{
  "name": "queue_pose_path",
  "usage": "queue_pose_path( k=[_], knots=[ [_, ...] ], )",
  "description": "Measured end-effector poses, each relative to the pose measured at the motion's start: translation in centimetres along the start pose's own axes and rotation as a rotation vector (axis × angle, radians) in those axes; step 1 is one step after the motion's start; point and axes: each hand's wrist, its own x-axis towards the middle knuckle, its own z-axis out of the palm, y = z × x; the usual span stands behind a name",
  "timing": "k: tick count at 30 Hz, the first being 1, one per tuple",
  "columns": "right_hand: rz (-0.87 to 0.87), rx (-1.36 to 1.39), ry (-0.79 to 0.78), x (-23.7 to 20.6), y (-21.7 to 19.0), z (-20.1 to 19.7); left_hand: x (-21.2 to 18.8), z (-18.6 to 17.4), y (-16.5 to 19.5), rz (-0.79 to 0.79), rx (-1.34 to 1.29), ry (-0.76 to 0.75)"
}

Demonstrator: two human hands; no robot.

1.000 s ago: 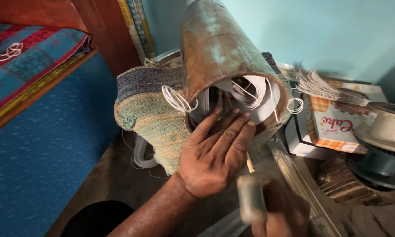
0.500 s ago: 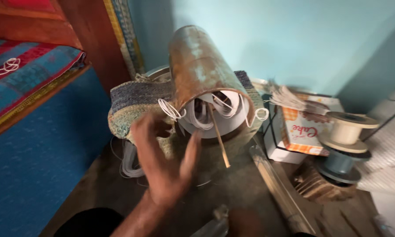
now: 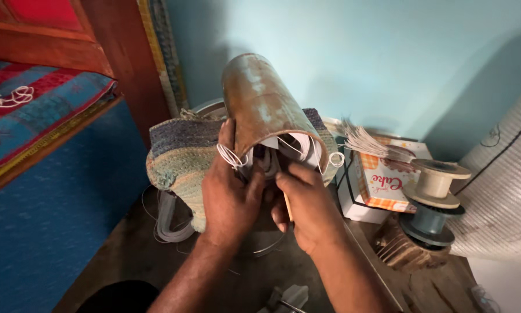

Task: The person threads white wire through a cylindrical metal tube. They feed loops of wire into one end of the tube, pull the wire through, and use a thin stick to push and arrange the wire inside the cylinder.

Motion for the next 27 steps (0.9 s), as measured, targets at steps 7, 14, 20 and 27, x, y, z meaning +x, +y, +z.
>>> queue_pose_path(
  k=[7,14,20,27],
  knots=[
    [0.020,0.250,0.116,1.5,1.0,0.7,-0.3,0.0,-0.9,-0.034,-0.041,0.013],
    [0.058,0.372,0.135,3.2,-1.2,2.8,-0.6,-0.4,-1.3,0.008,-0.047,-0.017],
    [0.003,0.304,-0.012,0.4,-1.6,2.0,-0.5,-0.9,-1.0,0.046,-0.028,-0.023],
    [-0.431,-0.442,0.459,-3.5,-1.0,0.6,-0.7,-0.6,-1.0,-0.007,-0.079,-0.044]
  ],
)
